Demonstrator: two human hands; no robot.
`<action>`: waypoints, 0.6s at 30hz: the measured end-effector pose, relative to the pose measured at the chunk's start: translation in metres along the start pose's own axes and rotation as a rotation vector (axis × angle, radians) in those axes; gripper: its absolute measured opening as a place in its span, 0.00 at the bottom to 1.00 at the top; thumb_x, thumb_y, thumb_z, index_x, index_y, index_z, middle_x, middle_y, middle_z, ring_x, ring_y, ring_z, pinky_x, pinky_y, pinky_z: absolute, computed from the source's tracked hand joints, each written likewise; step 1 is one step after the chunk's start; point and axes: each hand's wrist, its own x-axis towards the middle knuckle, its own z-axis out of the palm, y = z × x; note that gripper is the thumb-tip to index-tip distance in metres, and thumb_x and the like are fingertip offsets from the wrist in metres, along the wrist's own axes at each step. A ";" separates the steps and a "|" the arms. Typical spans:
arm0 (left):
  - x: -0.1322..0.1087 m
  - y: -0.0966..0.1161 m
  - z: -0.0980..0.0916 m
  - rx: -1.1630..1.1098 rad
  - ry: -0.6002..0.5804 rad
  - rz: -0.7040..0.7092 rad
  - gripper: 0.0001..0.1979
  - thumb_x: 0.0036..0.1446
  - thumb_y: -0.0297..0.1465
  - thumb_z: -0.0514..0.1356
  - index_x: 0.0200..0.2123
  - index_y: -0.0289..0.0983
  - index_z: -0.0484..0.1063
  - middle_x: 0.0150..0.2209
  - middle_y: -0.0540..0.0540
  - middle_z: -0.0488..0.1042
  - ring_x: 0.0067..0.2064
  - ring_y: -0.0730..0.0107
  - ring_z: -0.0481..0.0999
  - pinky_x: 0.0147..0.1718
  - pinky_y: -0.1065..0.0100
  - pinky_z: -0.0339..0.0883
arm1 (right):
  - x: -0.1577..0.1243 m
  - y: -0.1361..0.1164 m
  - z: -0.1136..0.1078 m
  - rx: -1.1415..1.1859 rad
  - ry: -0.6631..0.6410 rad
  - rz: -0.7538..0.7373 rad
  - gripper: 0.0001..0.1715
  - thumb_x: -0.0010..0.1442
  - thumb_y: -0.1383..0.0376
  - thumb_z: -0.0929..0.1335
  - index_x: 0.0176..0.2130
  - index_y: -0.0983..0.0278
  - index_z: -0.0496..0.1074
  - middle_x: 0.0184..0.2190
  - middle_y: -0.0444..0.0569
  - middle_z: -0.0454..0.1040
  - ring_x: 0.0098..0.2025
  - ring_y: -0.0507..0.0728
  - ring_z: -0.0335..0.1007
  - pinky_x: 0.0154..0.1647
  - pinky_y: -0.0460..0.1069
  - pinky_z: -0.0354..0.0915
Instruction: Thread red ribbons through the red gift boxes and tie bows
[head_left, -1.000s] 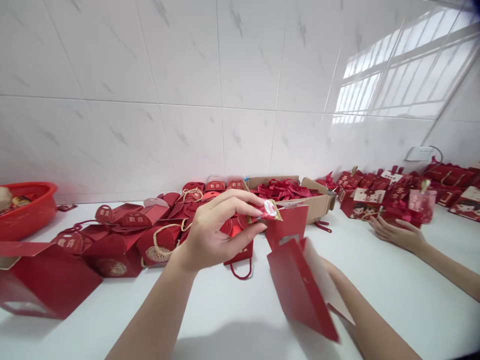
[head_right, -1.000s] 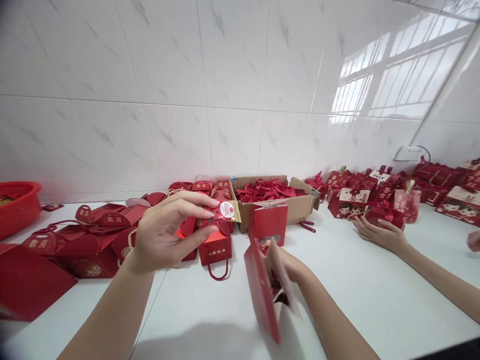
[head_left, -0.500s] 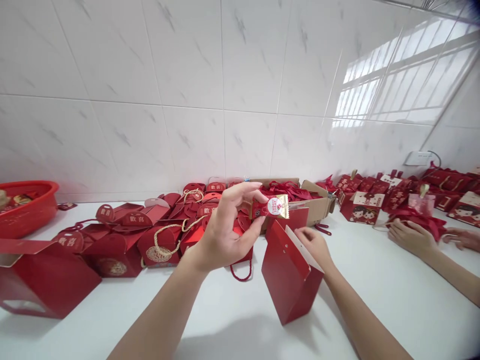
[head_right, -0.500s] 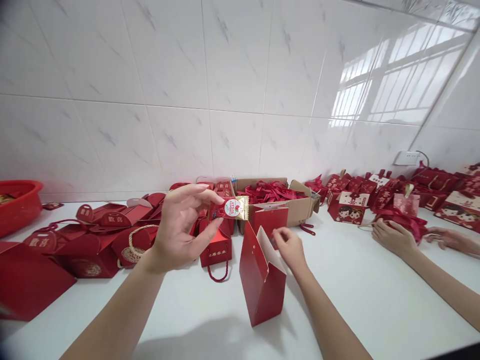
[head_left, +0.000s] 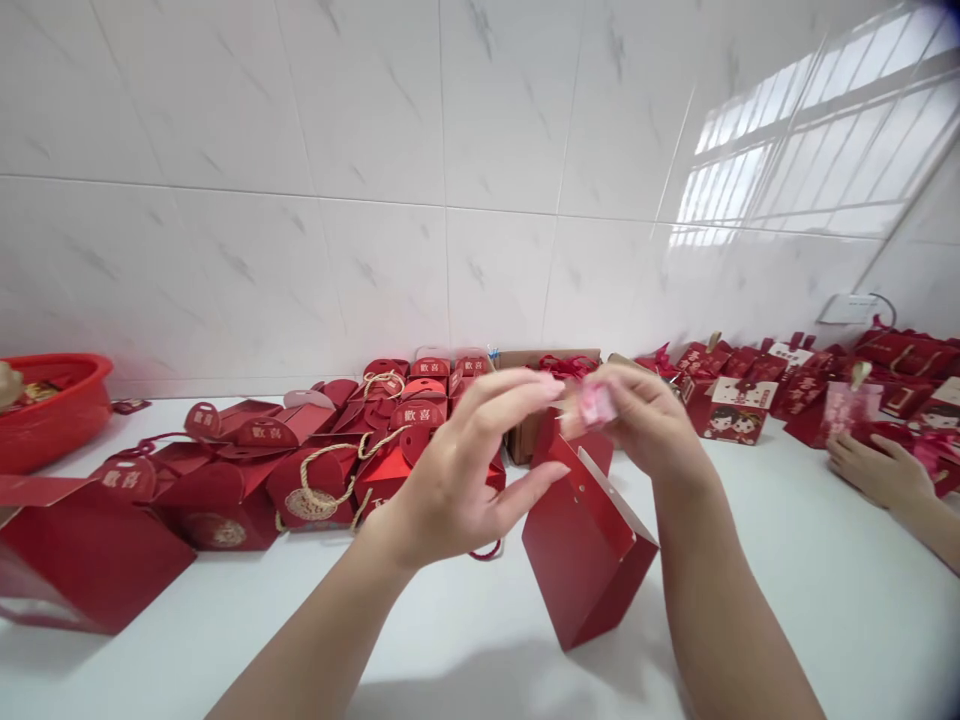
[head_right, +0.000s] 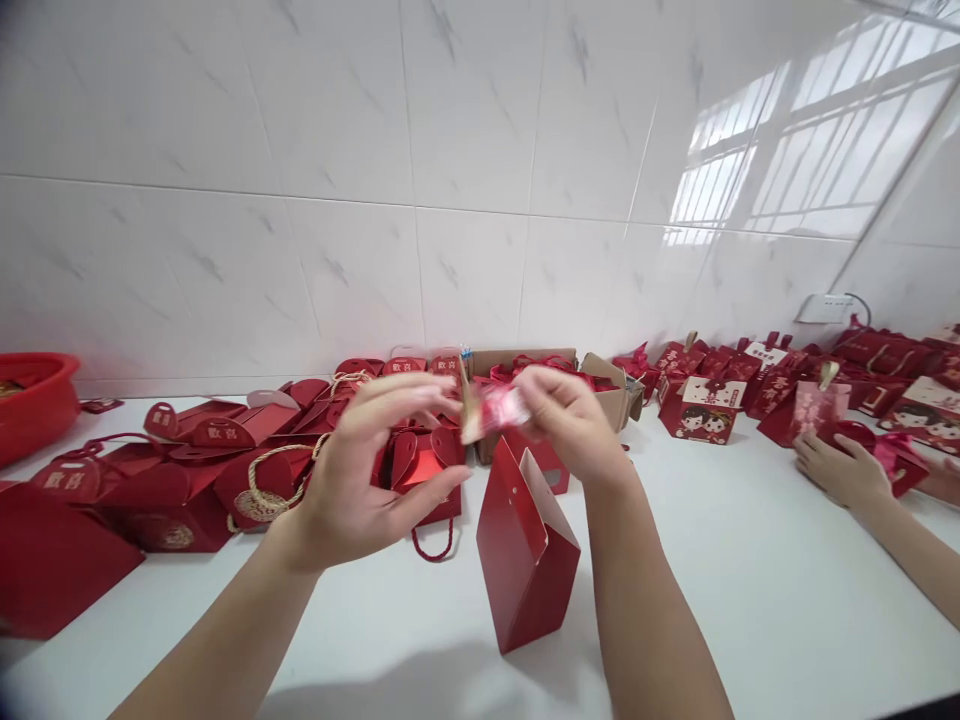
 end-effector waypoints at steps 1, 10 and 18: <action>0.001 0.001 -0.001 0.003 0.025 -0.011 0.33 0.49 0.25 0.65 0.57 0.40 0.55 0.53 0.39 0.65 0.54 0.58 0.68 0.47 0.57 0.71 | 0.002 0.006 -0.021 0.319 0.105 -0.124 0.12 0.58 0.71 0.65 0.24 0.63 0.64 0.20 0.40 0.60 0.20 0.47 0.52 0.20 0.44 0.51; -0.001 0.008 0.011 0.033 -0.442 -0.245 0.21 0.56 0.37 0.61 0.52 0.39 0.65 0.57 0.39 0.62 0.57 0.59 0.65 0.53 0.59 0.66 | -0.024 0.016 -0.176 1.330 0.757 -0.555 0.17 0.58 0.63 0.60 0.20 0.62 0.53 0.11 0.35 0.52 0.09 0.45 0.39 0.07 0.41 0.37; -0.011 0.007 0.044 0.042 -0.656 -0.408 0.34 0.46 0.57 0.58 0.49 0.39 0.67 0.62 0.32 0.56 0.60 0.43 0.61 0.50 0.45 0.66 | -0.024 0.005 -0.172 0.835 1.011 -0.360 0.25 0.63 0.54 0.54 0.19 0.62 0.49 0.10 0.36 0.52 0.09 0.43 0.42 0.07 0.40 0.41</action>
